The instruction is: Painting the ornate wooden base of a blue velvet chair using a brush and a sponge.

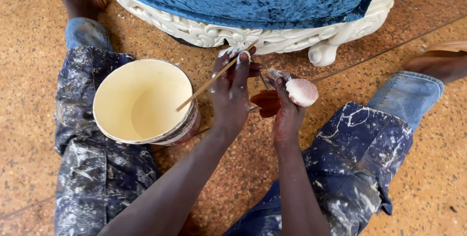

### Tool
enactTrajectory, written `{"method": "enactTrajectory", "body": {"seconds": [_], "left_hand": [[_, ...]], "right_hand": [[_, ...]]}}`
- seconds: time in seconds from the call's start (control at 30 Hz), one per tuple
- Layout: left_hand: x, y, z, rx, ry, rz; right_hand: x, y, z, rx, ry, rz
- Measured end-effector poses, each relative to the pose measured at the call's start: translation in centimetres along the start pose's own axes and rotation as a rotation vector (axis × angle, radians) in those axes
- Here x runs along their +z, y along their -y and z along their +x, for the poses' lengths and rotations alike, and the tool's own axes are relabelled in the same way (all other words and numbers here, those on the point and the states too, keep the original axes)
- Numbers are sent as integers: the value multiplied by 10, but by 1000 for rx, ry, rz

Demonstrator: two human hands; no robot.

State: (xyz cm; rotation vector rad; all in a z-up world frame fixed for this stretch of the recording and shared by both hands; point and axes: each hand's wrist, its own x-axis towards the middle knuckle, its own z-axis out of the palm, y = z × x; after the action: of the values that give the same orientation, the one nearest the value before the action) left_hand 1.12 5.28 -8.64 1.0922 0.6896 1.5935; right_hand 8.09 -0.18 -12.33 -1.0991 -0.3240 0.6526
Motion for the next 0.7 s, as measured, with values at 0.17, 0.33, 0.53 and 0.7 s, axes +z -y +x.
{"method": "enactTrajectory", "body": {"seconds": [0.17,0.33,0.53,0.7], "left_hand": [[25,6,4,25,-46,171],[31,-5,-2,37,-19,282],[33,2,8,79,11,312],[30,-17,6,155,122,611]], "right_hand": [[3,8,25,48,-27,55],[-6,23,28,132,48,56],[-6,28,15,124,87,65],[5,39,7,203,-84,85]]}}
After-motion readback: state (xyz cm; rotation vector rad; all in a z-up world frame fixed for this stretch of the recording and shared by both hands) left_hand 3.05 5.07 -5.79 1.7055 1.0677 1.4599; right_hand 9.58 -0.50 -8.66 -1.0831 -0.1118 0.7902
